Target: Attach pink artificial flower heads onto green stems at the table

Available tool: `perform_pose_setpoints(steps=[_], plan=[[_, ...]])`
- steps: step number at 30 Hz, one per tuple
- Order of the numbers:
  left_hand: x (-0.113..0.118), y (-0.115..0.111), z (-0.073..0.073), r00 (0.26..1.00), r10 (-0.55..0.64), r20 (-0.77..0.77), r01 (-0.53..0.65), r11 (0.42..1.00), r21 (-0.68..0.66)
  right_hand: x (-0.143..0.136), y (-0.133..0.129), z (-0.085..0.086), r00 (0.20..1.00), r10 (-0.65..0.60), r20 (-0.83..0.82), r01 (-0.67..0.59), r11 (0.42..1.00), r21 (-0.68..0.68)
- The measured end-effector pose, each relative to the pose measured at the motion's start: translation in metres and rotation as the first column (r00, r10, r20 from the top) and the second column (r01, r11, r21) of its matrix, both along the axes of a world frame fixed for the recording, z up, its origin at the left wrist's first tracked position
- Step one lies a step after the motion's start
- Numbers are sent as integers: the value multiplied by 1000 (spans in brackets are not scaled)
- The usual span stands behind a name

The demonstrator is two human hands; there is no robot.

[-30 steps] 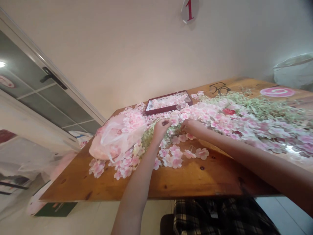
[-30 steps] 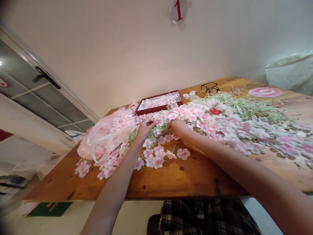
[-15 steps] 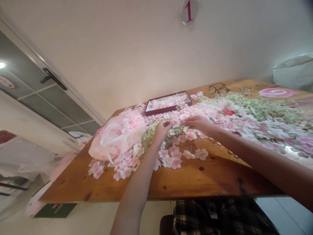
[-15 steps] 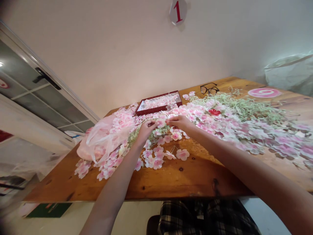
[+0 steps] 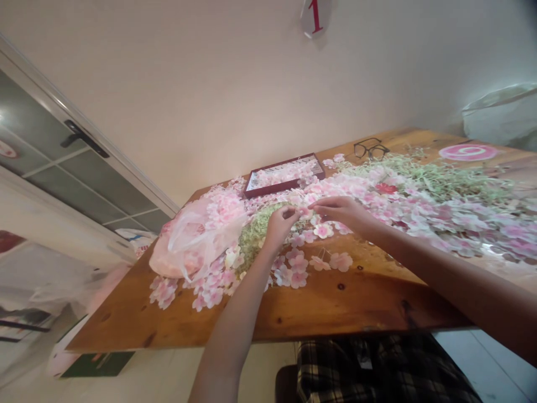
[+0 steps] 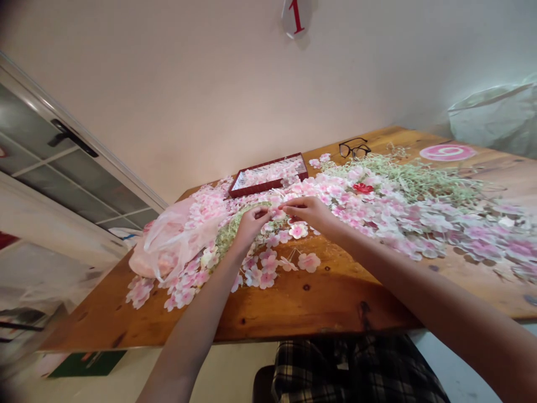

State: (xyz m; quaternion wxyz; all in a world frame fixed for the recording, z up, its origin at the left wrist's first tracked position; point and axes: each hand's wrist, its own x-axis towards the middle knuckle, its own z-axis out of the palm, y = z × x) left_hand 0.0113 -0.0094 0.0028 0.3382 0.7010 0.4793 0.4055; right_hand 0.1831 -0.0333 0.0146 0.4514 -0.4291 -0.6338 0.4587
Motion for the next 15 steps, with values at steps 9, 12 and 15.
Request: perform_pose_setpoints(steps=[9,12,15], plan=[[7,-8,7,994,-95,54,97,995,-34,-6,1,-9,996,-89,32,82,982,171],[9,-10,9,990,-116,75,119,992,-43,-5,0,-8,990,-137,34,128,973,191],[10,-10,9,990,-112,83,118,991,-64,-5,-1,-7,988,-146,54,133,970,202]])
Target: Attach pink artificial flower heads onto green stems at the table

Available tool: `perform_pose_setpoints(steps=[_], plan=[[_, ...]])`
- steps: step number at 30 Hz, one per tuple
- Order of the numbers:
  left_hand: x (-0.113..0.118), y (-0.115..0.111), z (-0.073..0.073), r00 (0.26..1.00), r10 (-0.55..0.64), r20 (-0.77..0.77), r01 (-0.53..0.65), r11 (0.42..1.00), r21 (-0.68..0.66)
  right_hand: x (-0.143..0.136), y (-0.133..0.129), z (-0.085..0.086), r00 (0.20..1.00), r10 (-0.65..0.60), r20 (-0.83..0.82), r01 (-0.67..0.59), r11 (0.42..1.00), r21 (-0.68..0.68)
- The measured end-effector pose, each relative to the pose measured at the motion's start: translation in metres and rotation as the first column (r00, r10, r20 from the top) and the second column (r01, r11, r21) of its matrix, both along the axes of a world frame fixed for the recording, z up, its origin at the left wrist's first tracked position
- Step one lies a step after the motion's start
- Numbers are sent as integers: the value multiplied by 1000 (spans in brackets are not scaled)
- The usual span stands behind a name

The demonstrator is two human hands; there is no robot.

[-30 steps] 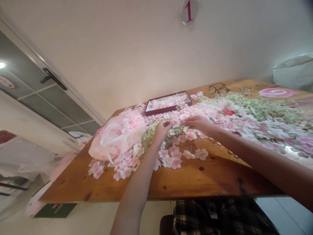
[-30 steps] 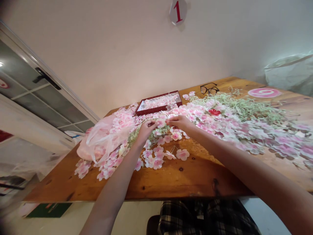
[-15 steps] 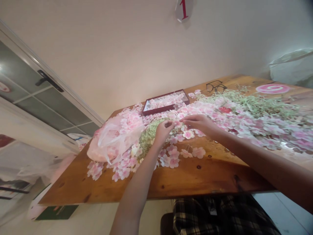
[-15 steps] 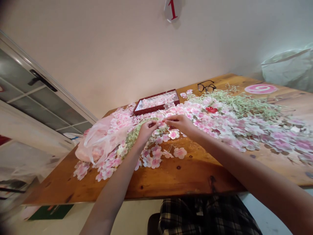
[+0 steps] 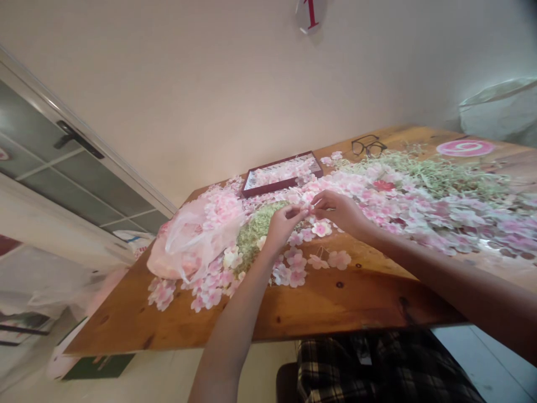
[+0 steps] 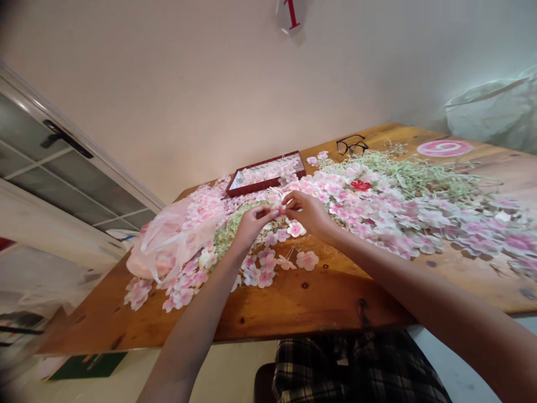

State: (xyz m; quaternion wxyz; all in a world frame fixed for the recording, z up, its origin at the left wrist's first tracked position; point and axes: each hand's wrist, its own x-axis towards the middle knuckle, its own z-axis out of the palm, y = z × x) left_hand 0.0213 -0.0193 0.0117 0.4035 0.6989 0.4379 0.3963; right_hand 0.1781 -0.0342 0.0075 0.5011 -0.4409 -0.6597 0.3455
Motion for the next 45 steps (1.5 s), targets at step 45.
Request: perform_pose_setpoints(steps=[45], plan=[[2,-11,14,937,92,-336,28,942,334,13,-1,21,961,262,94,-235,945,-229]])
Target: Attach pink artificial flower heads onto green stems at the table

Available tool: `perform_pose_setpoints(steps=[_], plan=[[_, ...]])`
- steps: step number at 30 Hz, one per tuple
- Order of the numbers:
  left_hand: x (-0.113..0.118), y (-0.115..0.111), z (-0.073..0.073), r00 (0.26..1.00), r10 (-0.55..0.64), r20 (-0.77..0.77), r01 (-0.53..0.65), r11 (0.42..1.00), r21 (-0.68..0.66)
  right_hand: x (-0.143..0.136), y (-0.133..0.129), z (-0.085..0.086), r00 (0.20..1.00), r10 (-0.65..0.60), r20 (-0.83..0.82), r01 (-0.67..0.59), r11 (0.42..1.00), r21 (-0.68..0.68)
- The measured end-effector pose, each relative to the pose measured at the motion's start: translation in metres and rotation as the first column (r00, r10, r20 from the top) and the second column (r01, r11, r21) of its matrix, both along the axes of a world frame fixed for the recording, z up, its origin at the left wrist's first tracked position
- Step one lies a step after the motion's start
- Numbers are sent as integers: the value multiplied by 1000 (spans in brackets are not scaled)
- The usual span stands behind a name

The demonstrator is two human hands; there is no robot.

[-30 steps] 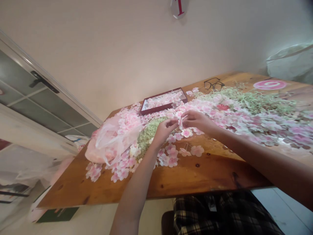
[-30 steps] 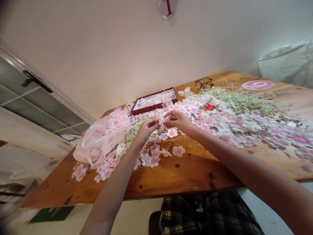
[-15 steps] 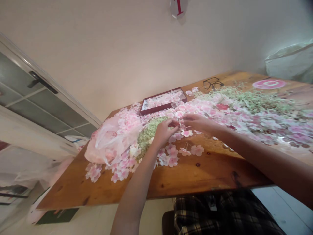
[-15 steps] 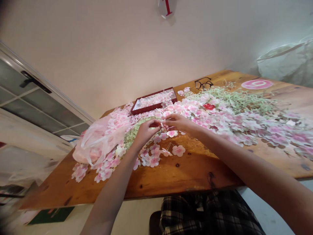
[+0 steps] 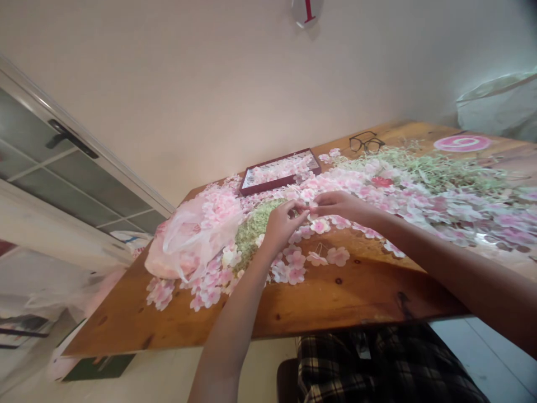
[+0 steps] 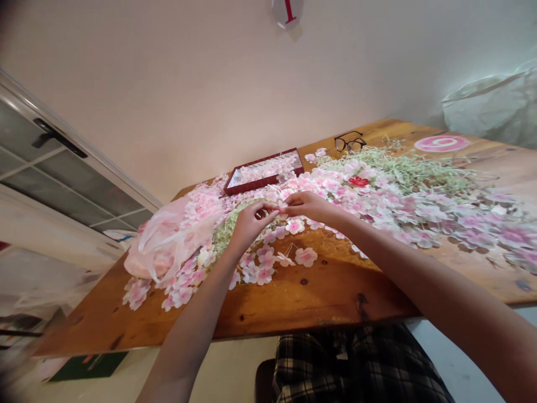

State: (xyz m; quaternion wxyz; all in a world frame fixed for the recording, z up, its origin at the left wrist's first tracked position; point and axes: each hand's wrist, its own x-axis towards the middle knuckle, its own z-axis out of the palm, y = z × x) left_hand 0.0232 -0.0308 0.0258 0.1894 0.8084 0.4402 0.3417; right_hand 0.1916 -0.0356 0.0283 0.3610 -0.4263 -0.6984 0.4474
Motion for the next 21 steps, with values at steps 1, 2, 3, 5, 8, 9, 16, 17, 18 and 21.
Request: perform_pose_setpoints(steps=[1,2,3,5,8,9,16,17,18,21], plan=[[-1,0,0,1000,6,9,-6,1000,-16,0,0,0,999,-18,-29,18,1000,-18],[-2,1,0,1000,12,16,-11,999,-37,0,1,-1,998,-34,-54,33,999,-28],[-3,2,1,1000,13,20,-12,998,-63,0,2,-3,996,-48,-78,45,998,-34],[-7,3,3,1000,-15,10,17,991,-135,1,5,-7,988,-73,-133,68,997,-38],[-13,4,6,968,-240,-75,206,928,-310,4,11,-14,972,-124,-198,113,991,-66],[-14,4,6,930,-351,-108,291,884,-367,5,13,-16,967,-144,-212,130,988,-82],[3,4,-11,726,-656,-205,544,730,-414,6,18,-21,953,-186,-241,157,978,-138],[4,4,-13,766,-614,-188,511,760,-401,7,17,-20,950,-183,-253,149,978,-147],[4,4,-14,820,-549,-163,460,800,-385,7,17,-19,945,-180,-274,140,977,-160],[-1,5,-10,958,-281,-61,242,901,-359,14,16,-14,900,-149,-410,83,981,-176]])
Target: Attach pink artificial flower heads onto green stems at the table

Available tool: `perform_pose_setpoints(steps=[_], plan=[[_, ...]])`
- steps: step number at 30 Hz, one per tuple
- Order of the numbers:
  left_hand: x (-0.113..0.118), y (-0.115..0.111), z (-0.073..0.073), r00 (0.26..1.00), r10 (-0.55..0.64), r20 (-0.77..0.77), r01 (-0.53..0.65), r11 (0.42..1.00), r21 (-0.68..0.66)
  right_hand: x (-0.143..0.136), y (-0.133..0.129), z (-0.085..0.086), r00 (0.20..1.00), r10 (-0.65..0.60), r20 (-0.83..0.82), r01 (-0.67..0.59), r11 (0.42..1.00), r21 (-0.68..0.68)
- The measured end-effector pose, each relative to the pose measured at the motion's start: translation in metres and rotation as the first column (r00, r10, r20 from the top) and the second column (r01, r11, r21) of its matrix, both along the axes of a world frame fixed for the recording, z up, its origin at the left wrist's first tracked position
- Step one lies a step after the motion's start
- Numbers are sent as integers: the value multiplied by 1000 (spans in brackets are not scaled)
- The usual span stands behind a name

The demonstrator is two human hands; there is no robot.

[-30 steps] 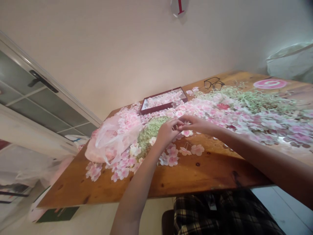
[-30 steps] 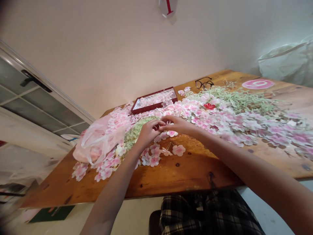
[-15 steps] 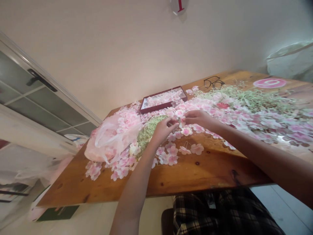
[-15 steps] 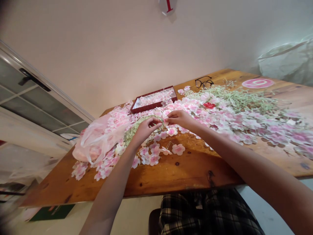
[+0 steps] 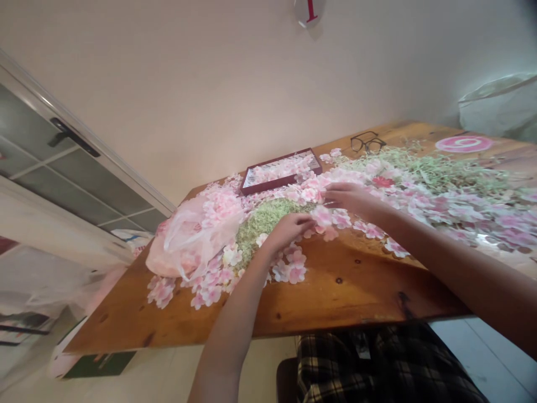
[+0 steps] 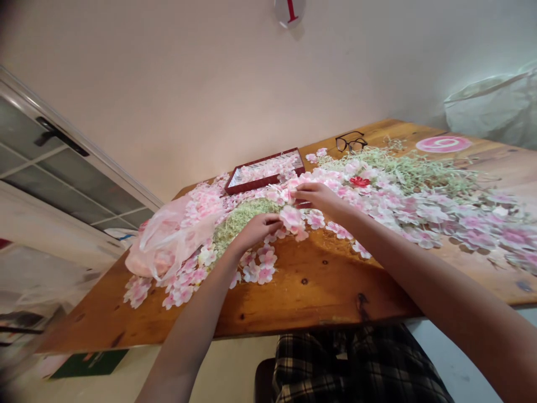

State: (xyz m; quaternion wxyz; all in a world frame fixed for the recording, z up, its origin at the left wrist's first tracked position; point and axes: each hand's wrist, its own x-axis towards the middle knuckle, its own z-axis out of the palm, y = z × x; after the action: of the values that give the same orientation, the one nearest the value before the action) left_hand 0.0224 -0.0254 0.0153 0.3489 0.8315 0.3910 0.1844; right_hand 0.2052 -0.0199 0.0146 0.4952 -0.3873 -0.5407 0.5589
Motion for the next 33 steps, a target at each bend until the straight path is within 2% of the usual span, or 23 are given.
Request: perform_pose_setpoints(steps=[3,5,7,11,18,23,27,30,33], plan=[[-6,1,5,980,176,96,-172,984,-43,7,-2,5,986,144,-80,-142,989,33],[-7,2,7,967,210,146,-201,977,-73,9,-5,7,969,247,-22,-246,969,13],[-7,2,6,957,230,180,-213,971,-106,7,-7,8,955,288,68,-287,958,-21],[-4,2,4,947,245,209,-217,965,-147,-3,-7,4,957,263,120,-264,964,-10],[-4,-2,9,934,256,249,-221,962,-161,-6,0,-7,983,139,-124,-144,989,-29],[-3,-1,6,948,208,242,-212,977,-10,-9,0,-11,976,110,-187,-123,991,-58],[-1,2,4,930,226,289,-270,955,121,-12,1,-13,978,66,-198,-87,991,-104],[1,1,5,893,231,387,-276,959,63,-13,3,-17,980,64,-190,-90,988,-129],[1,-2,7,883,238,404,-257,966,-7,-12,3,-19,980,129,-149,-146,983,-110]])
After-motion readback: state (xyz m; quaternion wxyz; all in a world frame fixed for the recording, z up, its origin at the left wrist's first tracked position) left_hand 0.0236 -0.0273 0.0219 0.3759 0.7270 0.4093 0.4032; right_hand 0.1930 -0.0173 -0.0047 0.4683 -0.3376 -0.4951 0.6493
